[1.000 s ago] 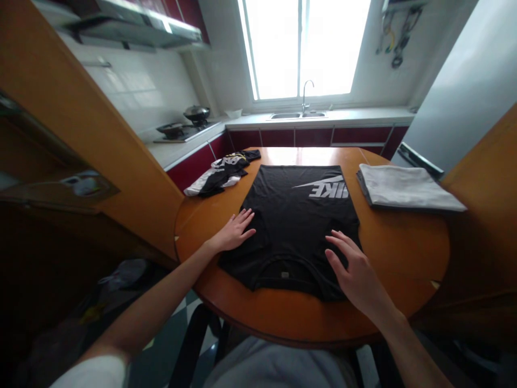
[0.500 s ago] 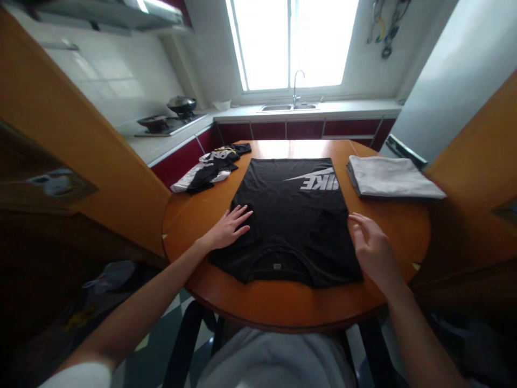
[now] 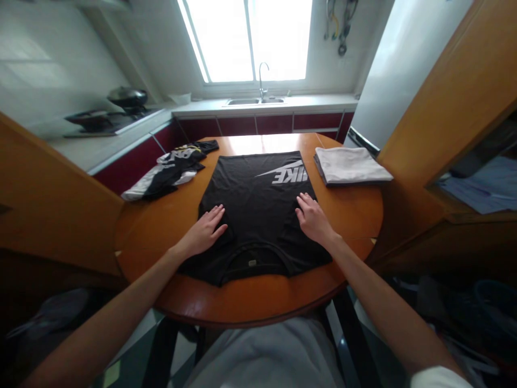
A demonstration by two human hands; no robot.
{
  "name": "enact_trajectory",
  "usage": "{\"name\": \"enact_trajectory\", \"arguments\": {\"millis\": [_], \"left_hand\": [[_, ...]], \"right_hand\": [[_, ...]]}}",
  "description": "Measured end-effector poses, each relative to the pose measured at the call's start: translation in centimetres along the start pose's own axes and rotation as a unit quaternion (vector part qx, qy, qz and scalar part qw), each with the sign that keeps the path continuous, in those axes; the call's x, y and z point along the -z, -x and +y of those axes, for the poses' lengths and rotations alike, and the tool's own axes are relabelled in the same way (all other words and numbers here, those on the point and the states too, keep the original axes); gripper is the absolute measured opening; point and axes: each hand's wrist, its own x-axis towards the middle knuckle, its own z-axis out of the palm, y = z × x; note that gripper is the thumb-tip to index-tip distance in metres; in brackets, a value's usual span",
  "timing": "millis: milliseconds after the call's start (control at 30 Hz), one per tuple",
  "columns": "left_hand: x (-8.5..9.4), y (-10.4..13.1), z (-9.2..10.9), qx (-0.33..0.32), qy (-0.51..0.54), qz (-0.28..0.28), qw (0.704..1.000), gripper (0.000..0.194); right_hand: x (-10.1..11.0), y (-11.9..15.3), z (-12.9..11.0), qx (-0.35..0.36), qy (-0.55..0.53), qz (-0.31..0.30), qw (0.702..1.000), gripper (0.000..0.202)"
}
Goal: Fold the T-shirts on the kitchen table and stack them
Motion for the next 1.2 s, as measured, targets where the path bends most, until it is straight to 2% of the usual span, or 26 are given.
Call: {"name": "enact_trajectory", "arguments": {"millis": [100, 200, 400, 567, 767, 967, 1100, 1200], "left_hand": [[0.0, 0.2, 0.1, 0.002, -0.011, -0.005, 1.0, 0.071], [0.1, 0.3, 0.3, 0.007, -0.01, -0.009, 1.0, 0.071], [1.3, 0.4, 0.7, 0.018, 0.053, -0.012, 0.998, 0.07], [2.7, 0.7, 0.6, 0.013, 0.147, 0.023, 0.989, 0.064], [2.2, 1.5, 1.1, -0.014, 0.073, -0.028, 0.997, 0.063], [2.6, 1.9, 1.4, -0.018, 0.047, 0.012, 0.999, 0.062], [2.4, 2.1, 1.4, 0.006, 0.011, -0.018, 1.0, 0.074], [2.3, 1.9, 1.1, 0.012, 0.026, -0.022, 0.999, 0.074]], "right_hand": [[-1.6, 0.2, 0.0, -0.008, 0.086, -0.062, 0.994, 0.065], [-2.6, 0.5, 0.5, -0.006, 0.134, -0.09, 0.987, 0.069], [-3.0, 0.7, 1.4, 0.002, 0.156, -0.084, 0.984, 0.069], [-3.5, 0.7, 2.1, 0.012, 0.152, -0.07, 0.986, 0.069], [-3.9, 0.7, 2.7, 0.02, 0.147, -0.058, 0.987, 0.069], [-3.8, 0.7, 2.6, 0.017, 0.153, -0.064, 0.986, 0.07], [-3.7, 0.7, 2.4, 0.018, 0.149, -0.062, 0.987, 0.069], [-3.8, 0.7, 2.5, 0.018, 0.142, -0.059, 0.988, 0.068]]}}
